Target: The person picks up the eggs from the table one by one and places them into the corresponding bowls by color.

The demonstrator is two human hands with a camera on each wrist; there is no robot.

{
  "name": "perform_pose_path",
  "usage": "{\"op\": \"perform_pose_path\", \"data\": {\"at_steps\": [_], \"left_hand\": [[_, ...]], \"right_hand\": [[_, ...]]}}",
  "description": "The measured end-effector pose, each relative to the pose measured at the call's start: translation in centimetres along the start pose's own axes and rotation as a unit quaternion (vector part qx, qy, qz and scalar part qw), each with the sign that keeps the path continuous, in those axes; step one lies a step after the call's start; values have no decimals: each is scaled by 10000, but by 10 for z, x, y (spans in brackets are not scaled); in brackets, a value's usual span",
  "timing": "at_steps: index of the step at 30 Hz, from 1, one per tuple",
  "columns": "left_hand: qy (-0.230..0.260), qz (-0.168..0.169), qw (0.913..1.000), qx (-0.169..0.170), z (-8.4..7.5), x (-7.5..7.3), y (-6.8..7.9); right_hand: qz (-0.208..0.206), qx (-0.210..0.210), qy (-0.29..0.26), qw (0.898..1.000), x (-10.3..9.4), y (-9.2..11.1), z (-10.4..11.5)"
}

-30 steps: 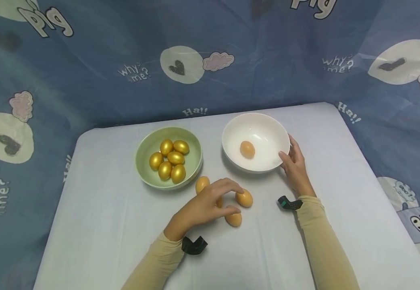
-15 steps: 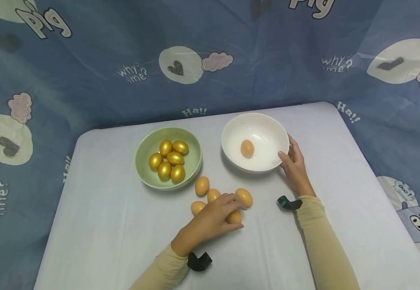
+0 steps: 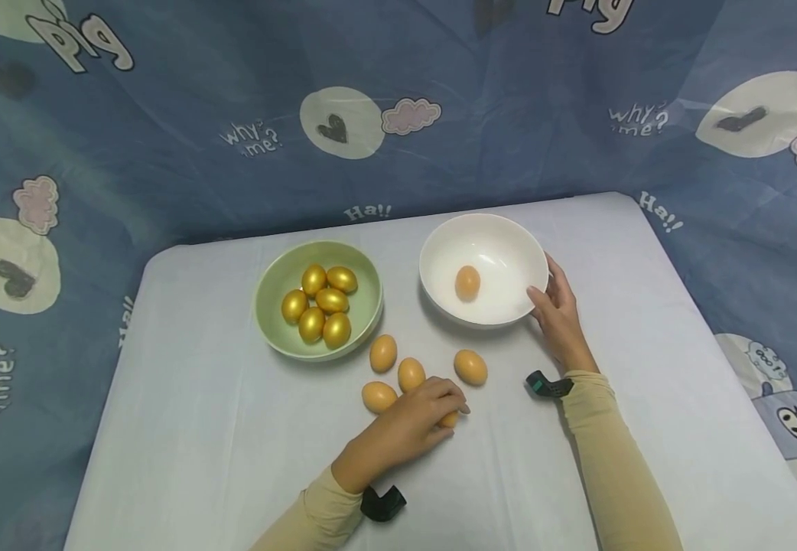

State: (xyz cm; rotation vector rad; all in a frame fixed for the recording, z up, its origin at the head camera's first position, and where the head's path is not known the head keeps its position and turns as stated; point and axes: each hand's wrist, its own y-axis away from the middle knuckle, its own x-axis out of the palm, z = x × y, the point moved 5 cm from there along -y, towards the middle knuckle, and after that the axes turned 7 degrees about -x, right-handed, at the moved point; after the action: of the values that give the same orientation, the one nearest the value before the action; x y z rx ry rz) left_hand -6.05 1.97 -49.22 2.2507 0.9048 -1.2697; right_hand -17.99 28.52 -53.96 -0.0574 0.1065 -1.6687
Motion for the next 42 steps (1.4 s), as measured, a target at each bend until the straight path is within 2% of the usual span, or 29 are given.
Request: {"op": "perform_pose_path", "data": {"at_steps": [8, 13, 27, 37, 42], "left_hand": [[-174, -247, 9990, 342, 0, 1, 0], [-146, -283, 9984, 464, 0, 0, 1], [491, 207, 9977, 411, 0, 3, 0], [1030, 189, 9929, 567, -4, -3, -2], [1130, 205, 9912, 661, -7, -9, -8]], "right_hand": [[13, -4, -113, 9999, 0, 0, -1], [25, -25, -134, 9999, 0, 0, 0], [25, 22, -72, 10000, -1, -1, -2], [45, 14, -128, 9999, 0, -1, -1], [36, 2, -151, 9999, 0, 0, 0]]}}
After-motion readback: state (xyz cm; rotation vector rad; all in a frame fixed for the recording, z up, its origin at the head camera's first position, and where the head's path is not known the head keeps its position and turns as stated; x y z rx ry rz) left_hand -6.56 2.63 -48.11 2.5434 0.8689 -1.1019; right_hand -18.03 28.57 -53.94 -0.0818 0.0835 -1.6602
